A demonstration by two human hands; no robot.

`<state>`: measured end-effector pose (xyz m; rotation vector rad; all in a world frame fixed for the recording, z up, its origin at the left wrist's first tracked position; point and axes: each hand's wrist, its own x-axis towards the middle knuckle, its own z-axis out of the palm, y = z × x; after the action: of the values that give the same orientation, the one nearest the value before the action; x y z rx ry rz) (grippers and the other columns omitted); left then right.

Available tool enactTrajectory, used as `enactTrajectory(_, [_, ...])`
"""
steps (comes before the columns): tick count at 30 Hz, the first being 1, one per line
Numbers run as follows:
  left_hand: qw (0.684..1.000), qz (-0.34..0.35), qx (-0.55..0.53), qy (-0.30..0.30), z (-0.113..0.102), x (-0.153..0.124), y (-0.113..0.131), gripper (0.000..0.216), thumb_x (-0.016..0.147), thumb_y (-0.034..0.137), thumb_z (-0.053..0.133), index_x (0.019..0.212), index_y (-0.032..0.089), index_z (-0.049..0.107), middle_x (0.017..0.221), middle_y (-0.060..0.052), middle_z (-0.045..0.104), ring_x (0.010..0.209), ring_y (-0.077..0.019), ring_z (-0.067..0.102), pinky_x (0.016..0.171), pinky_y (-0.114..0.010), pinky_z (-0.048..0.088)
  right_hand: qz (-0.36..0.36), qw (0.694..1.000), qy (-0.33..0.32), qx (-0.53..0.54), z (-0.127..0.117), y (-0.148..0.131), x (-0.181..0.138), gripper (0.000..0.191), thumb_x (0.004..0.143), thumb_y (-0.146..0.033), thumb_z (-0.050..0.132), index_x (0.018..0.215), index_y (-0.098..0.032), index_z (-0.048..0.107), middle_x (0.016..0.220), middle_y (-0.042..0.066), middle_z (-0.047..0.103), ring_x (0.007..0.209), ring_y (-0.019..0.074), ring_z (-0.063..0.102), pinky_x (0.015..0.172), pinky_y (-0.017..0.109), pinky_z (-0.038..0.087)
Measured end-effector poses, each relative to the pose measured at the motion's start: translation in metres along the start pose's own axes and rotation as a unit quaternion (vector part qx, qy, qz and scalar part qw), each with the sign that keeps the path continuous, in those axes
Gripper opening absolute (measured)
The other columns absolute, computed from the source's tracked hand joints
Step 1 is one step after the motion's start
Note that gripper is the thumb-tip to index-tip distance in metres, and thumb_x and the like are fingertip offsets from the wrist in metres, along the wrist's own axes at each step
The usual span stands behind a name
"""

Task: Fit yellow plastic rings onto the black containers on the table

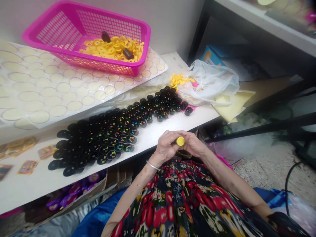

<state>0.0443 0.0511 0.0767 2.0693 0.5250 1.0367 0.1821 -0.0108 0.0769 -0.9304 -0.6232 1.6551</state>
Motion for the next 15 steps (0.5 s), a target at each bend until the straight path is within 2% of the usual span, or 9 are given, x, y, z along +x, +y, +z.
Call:
enactTrajectory(3, [1.0,0.025,0.004,0.015,-0.002,0.001,0.004,0.035,0.067,0.008,0.062,0.1,0.019,0.061,0.096,-0.006,0.067,0.084,-0.0174,0.058,0.072,-0.032,0.047,-0.056,0.998,0.0,-0.029,0.003,-0.006,-0.002,0.052,0.051,-0.016,0.082,0.099,-0.02,0.065,0.097,0.002,0.063,0.089,0.0142,0.058,0.078,0.024,0.048])
enactTrajectory(5, [0.999,0.026,-0.007,0.021,-0.003,0.0,0.007,0.046,0.065,0.006,0.061,0.109,0.019,0.057,0.105,-0.008,0.063,0.092,-0.019,0.057,0.077,-0.034,0.048,-0.078,0.996,0.004,-0.032,0.002,-0.008,-0.004,0.055,0.048,-0.009,0.081,0.099,-0.022,0.064,0.103,0.001,0.063,0.093,0.0156,0.058,0.082,0.027,0.048])
enactTrajectory(8, [0.999,0.016,-0.036,0.023,-0.004,0.0,0.01,0.049,0.067,0.009,0.063,0.114,0.02,0.055,0.112,-0.01,0.058,0.101,-0.0207,0.056,0.082,-0.036,0.05,-0.074,0.997,0.006,-0.017,-0.001,-0.009,-0.009,0.057,0.049,-0.009,0.079,0.101,-0.025,0.063,0.105,0.001,0.063,0.091,0.0174,0.061,0.081,0.033,0.051])
enactTrajectory(12, [0.999,0.012,-0.038,0.017,-0.009,-0.001,0.008,0.04,0.069,0.013,0.066,0.108,0.019,0.057,0.109,-0.011,0.058,0.1,-0.0202,0.057,0.083,-0.036,0.05,-0.063,0.998,-0.001,-0.021,-0.009,-0.011,-0.017,0.059,0.05,-0.013,0.077,0.105,-0.023,0.059,0.101,0.003,0.064,0.095,0.0206,0.061,0.082,0.035,0.049])
enactTrajectory(15, [0.999,-0.002,-0.012,0.031,-0.014,-0.003,-0.001,0.033,0.069,0.015,0.067,0.101,0.018,0.06,0.106,-0.011,0.06,0.098,-0.0203,0.058,0.083,-0.036,0.051,-0.019,0.99,0.028,-0.136,-0.019,-0.009,-0.022,0.055,0.055,-0.015,0.073,0.107,-0.022,0.055,0.102,0.003,0.062,0.098,0.022,0.059,0.081,0.035,0.049])
